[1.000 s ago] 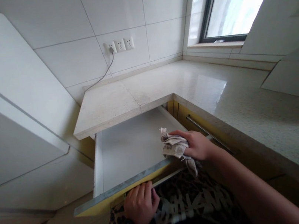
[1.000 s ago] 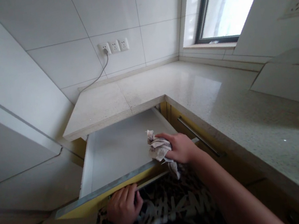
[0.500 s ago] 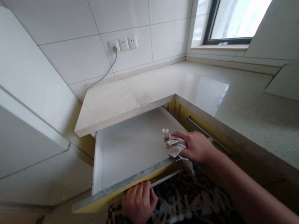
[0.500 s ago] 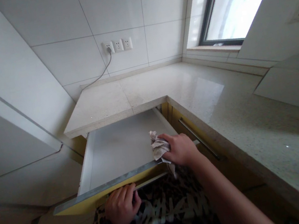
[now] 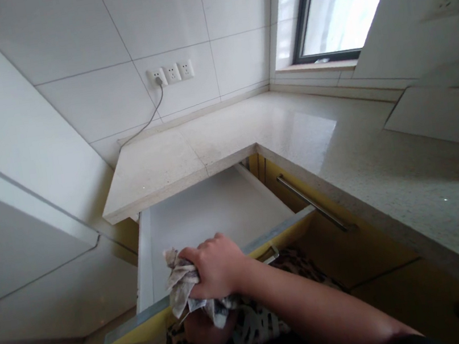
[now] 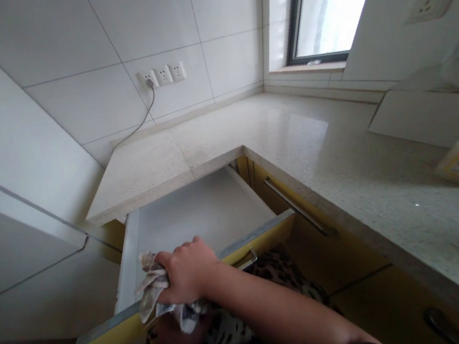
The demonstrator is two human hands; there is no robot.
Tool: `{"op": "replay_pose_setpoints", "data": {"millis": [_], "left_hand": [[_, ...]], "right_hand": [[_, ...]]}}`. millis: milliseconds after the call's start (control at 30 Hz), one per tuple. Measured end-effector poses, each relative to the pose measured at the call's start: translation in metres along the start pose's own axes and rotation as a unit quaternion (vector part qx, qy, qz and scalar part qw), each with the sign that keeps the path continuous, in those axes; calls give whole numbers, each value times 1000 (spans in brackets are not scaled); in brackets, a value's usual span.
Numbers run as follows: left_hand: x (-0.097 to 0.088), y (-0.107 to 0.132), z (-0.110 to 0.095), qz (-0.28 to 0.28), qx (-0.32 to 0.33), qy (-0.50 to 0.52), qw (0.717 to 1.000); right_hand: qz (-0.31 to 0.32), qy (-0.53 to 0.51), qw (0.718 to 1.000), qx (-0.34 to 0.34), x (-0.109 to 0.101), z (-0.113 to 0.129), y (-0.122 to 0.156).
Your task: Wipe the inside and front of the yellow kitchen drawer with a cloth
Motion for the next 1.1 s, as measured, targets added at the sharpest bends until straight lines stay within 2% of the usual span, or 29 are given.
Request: {"op": "replay_pose_setpoints", "data": {"millis": [67, 133, 233, 433, 533, 633, 833, 967, 1100], "left_hand": [[0, -1, -9, 8, 51, -50, 997], [1, -5, -18, 39, 81, -78, 993], [2, -14, -29, 82, 86, -62, 991], [0, -21, -34, 81, 82, -34, 993], [1, -19, -31, 81, 89, -38, 992], [1, -20, -31, 76, 100, -42, 991], [7, -32, -26, 82, 109, -52, 989], [13, -44, -17, 81, 106, -58, 989], [18, -54, -7, 81, 93, -68, 990]], "right_hand": [[-11, -20, 1000, -8, -3, -9, 6], [-25, -32, 999, -4, -10, -27, 18], [-54, -29, 998, 22, -20, -67, 48], [-192, 31, 977, 90, -35, -159, 128], [-245, 68, 958, 134, -36, -190, 155], [-269, 72, 948, 156, -34, -207, 165], [-315, 56, 925, 207, -28, -229, 163], [-370, 71, 898, 225, -26, -231, 156], [-382, 99, 884, 251, -22, -223, 146]]}}
Point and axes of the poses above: each hand's wrist, its own y-axis away from the middle knuckle, its own x-axis out of the palm, z = x × y, the point moved 7 cm from there along -y, towards the middle knuckle, and after that the axes turned 11 degrees about y, right-handed, at the moved point
